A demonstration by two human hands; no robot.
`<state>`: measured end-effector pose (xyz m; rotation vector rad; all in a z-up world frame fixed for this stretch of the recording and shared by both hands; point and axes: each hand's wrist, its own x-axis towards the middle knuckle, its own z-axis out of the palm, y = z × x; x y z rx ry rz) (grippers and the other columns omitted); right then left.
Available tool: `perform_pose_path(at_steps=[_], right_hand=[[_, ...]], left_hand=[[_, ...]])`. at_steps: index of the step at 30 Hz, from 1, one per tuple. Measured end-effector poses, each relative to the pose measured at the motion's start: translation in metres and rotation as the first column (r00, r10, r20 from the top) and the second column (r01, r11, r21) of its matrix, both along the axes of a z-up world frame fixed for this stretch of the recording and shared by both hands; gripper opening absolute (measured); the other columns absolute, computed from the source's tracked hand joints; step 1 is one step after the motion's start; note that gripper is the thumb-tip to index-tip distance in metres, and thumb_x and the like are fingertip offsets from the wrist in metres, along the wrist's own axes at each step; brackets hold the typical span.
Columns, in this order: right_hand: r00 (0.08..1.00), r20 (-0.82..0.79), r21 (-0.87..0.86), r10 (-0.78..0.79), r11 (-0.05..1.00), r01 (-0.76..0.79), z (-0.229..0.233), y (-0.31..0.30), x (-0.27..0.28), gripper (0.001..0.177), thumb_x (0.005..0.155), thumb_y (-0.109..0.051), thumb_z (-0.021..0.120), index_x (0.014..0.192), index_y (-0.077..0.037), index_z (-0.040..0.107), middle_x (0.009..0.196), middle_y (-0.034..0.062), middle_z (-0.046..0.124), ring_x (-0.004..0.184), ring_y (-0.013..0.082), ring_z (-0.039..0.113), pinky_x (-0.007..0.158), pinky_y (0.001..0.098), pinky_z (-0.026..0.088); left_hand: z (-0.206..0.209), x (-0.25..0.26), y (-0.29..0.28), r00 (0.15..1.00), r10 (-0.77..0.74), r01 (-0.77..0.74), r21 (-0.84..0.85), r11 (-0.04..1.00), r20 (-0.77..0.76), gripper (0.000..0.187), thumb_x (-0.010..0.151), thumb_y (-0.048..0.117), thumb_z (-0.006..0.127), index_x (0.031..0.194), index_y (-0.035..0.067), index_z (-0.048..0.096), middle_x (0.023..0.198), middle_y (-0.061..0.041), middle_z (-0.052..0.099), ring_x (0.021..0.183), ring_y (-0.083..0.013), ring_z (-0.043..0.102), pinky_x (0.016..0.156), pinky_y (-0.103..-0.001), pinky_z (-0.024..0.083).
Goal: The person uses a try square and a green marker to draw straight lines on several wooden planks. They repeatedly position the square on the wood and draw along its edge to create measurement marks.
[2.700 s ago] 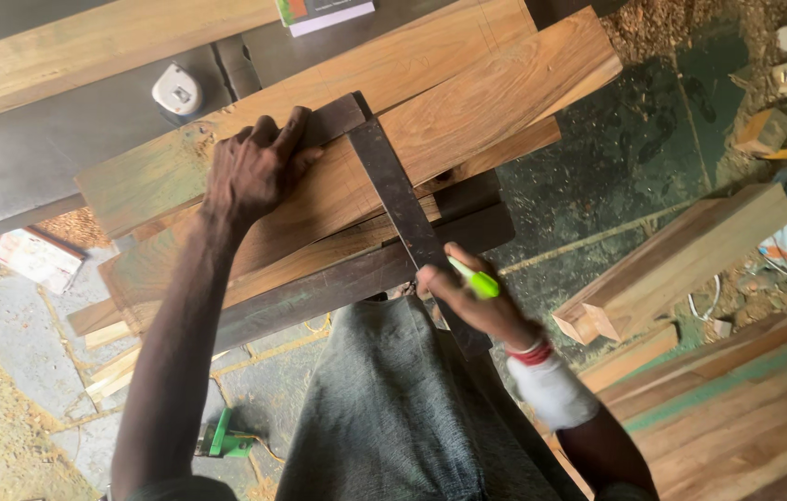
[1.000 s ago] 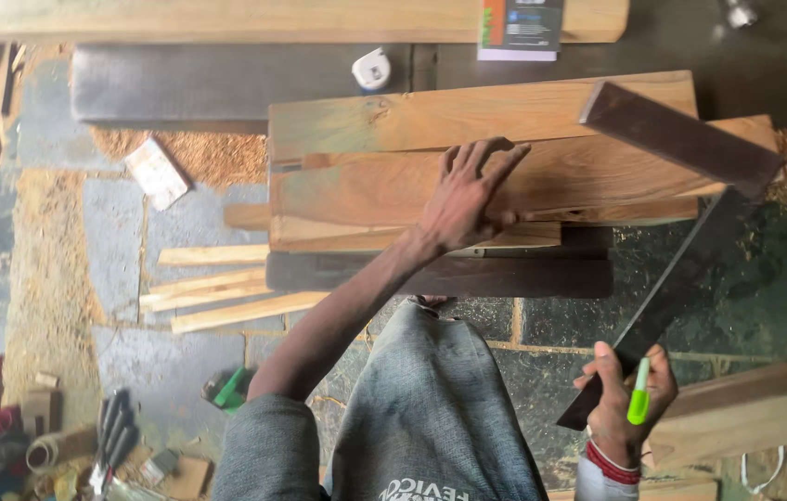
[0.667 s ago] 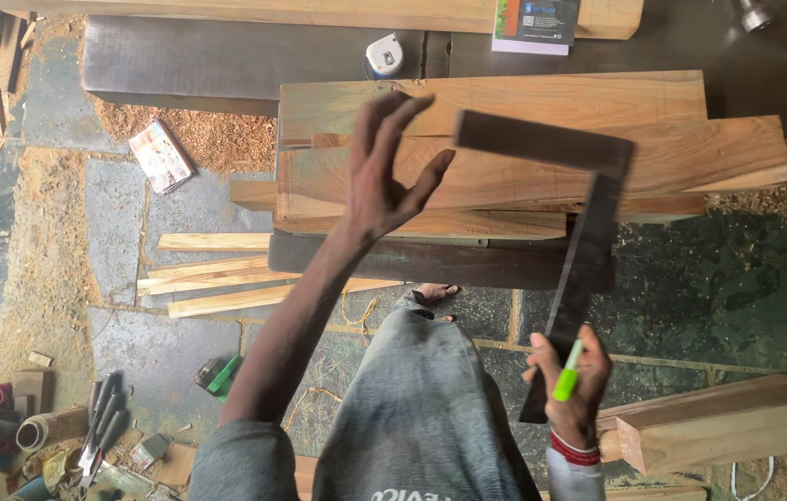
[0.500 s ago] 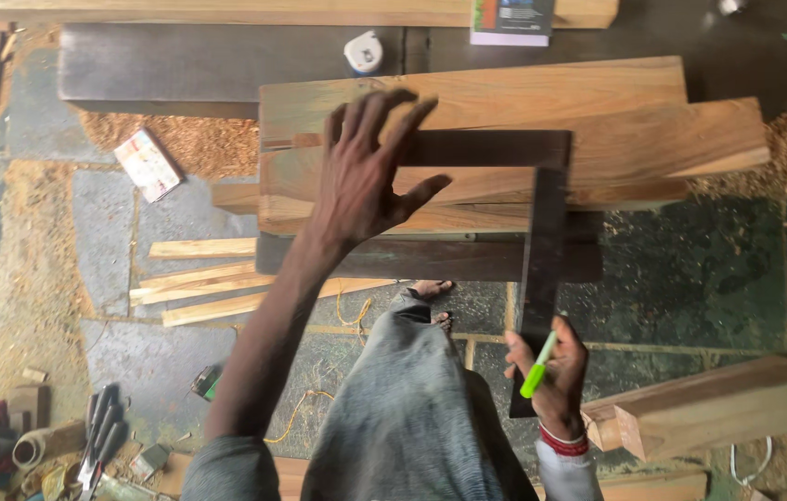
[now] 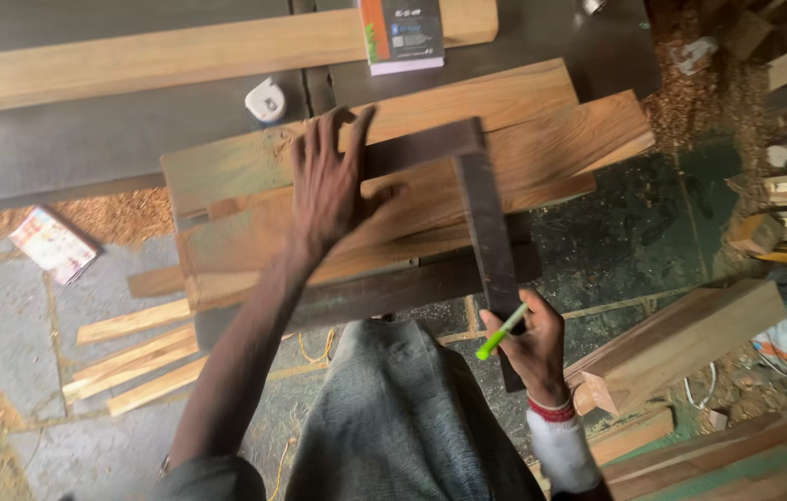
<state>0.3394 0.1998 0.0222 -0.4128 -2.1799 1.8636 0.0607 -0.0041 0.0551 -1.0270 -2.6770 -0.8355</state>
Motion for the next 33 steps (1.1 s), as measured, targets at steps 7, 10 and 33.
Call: perform_pose_path(at_steps=[7, 10, 33], right_hand=[[0.864, 0.061, -0.044, -0.500, 0.863, 0.503, 0.020, 0.008, 0.028, 0.018, 0.093, -0.005, 0.074, 0.095, -0.006, 0.056, 0.075, 0.0034, 0.063, 0.057, 0.0089, 0.059, 0.047, 0.0255, 0.051], [0.813, 0.031, -0.055, -0.582, 0.811, 0.583, 0.030, 0.018, 0.024, 0.015, 0.091, 0.000, 0.070, 0.097, -0.006, 0.058, 0.080, 0.0030, 0.064, 0.060, 0.0095, 0.060, 0.047, 0.0264, 0.051], [0.750, 0.008, -0.109, -0.661, 0.745, 0.658, 0.031, 0.027, 0.034, 0.023, 0.086, -0.002, 0.075, 0.102, -0.004, 0.058, 0.073, 0.0048, 0.062, 0.055, 0.0112, 0.059, 0.047, 0.0274, 0.051]], left_hand=[[-0.035, 0.052, -0.009, 0.998, -0.035, 0.046, -0.262, 0.964, 0.047, 0.148, 0.051, 0.086, 0.082, 0.159, 0.008, 0.017, 0.144, -0.030, 0.038, 0.133, -0.0467, 0.038, 0.106, -0.071, 0.029], [-0.024, 0.029, -0.001, 0.978, -0.075, 0.176, -0.589, 0.789, 0.192, 0.155, 0.052, 0.086, 0.080, 0.163, 0.007, 0.007, 0.148, -0.033, 0.034, 0.135, -0.0484, 0.035, 0.107, -0.069, 0.032], [-0.009, -0.016, -0.054, 0.316, -0.280, 0.089, 0.265, 0.960, 0.906, 0.044, 0.087, 0.012, 0.055, 0.130, 0.015, 0.064, 0.128, -0.017, 0.075, 0.107, -0.0232, 0.077, 0.092, -0.033, 0.063]])
